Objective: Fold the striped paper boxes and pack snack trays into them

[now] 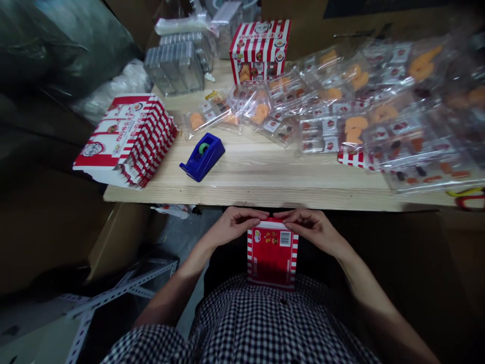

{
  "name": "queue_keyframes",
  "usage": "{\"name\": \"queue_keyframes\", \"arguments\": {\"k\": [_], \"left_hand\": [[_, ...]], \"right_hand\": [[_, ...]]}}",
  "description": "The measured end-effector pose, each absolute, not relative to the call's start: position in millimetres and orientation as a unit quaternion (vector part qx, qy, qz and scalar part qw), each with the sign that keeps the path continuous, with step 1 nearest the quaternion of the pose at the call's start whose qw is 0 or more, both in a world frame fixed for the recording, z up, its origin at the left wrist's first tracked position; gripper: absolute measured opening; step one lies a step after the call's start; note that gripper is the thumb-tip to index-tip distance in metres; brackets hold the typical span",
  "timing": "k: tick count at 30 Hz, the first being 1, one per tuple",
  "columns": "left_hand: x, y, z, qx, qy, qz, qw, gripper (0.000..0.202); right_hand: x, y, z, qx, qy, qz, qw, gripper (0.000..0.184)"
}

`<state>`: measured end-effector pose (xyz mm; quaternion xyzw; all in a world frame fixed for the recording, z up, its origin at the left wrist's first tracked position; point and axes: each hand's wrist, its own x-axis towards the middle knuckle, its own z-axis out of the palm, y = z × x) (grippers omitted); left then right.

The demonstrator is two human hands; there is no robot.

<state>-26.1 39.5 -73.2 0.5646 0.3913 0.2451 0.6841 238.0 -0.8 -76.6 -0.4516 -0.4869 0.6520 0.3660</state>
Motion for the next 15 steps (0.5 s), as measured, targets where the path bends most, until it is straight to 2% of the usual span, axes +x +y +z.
{"name": "queue_keyframes", "arguments": {"k": [5, 15], "left_hand": [[-25, 44, -77, 0.587, 0.403, 0.227, 0.665, 0.031], [-15, 45, -81, 0.602, 0.412, 0.254, 0.635, 0.025]], "right_hand": [[235, 1, -78, -0.474, -0.48, 0.648, 0.355, 0.025], [239, 9, -85, -0.478, -0.516, 0.624, 0.342, 0.019]]}}
